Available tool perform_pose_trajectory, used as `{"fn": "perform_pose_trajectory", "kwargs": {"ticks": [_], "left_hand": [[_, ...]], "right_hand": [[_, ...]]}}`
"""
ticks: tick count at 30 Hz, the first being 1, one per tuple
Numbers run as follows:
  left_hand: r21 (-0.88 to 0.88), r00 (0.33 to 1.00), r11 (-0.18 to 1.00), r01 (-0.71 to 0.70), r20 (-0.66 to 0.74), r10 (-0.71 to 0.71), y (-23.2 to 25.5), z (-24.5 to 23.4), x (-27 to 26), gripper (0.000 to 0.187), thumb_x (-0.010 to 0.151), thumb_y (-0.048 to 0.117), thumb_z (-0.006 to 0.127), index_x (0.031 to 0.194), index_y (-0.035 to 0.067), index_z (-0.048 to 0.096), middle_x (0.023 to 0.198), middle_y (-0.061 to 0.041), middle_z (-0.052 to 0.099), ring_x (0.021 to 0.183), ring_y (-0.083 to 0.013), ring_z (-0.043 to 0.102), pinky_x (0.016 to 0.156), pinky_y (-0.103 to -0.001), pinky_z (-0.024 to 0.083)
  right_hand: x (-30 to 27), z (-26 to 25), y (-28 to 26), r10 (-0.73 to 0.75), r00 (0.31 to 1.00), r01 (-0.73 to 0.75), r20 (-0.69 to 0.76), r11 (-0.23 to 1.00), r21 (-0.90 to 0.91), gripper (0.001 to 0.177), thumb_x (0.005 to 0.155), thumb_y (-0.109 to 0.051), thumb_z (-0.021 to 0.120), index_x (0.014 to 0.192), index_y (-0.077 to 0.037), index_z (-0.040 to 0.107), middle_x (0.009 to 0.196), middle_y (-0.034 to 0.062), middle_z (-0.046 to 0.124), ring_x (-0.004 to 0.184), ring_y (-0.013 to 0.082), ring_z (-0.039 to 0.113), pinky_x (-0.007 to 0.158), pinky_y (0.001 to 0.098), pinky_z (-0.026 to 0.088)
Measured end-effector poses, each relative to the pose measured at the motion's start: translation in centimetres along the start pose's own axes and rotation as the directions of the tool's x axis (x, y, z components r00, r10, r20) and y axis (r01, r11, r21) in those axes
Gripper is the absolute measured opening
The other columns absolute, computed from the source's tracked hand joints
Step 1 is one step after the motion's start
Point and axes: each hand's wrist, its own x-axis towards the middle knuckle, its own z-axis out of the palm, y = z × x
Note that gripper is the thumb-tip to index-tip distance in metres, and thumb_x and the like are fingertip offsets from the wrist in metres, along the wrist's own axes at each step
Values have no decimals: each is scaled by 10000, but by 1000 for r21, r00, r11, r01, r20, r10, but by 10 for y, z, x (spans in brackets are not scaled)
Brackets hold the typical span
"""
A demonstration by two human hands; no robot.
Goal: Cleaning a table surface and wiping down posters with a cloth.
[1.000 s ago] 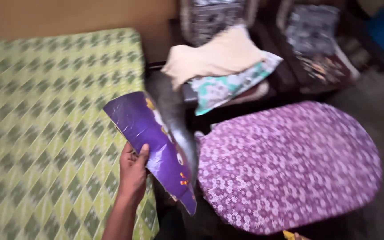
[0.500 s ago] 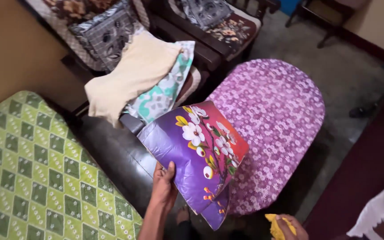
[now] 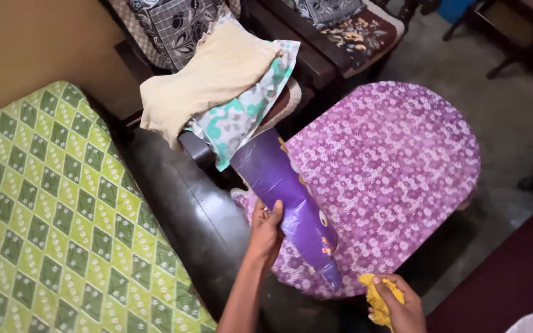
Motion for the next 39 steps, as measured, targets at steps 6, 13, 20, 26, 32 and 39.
{"fn": "perform_pose_trajectory", "kwargs": {"ticks": [6,13,20,26,32,39], "left_hand": [[46,994,996,-80,-71,83,-34,83,-29,450,1013,106,591,1443,40,475,1308,-83,664,1165,-222,640,1036,-410,510],[-200,978,976,-84,-206,42,-151,25,-73,509,1021,117,616,1474,29,401,1334,-177,608,1138,-291,629,1013,-480,529],[124,805,976,181,-588,-74,-359,-147,-67,405,975,120,657,1358,25,567,1185,-114,746,1034,-229,705,928,-355,564],[320,756,942,96,-640,141,-390,-181,-63,336,972,83,599,1297,0,581,1139,-133,762,972,-197,729,883,-332,574],[559,762,817,138,-587,274,-394,-181,-48,289,1000,127,607,1247,-20,630,1070,-164,777,909,-224,713,838,-334,562],[694,606,700,168,-633,482,-378,-115,-57,507,825,239,780,1245,43,575,1061,-163,777,943,-271,761,839,-381,571]], "right_hand": [[52,-45,-97,-220,967,225,128,974,-26,209,917,-204,722,1055,-47,718,857,77,706,672,151,662,567,316,545],[100,-64,-159,-520,802,563,293,823,-80,171,960,-158,696,1077,-33,704,924,42,713,774,105,667,676,254,556],[174,-39,-40,-178,865,277,470,949,-151,148,893,-142,714,1013,-53,715,819,16,677,666,119,640,554,293,533],[233,-26,36,-221,765,410,605,892,-192,137,925,-186,738,996,-72,760,778,22,686,662,103,623,564,247,504],[294,-31,49,-287,816,514,502,757,-403,168,899,-246,746,979,-99,762,797,42,660,615,117,596,519,288,493],[338,-61,83,-459,653,701,602,666,-253,230,866,-266,759,996,-76,756,952,44,703,791,146,677,676,320,550]]}}
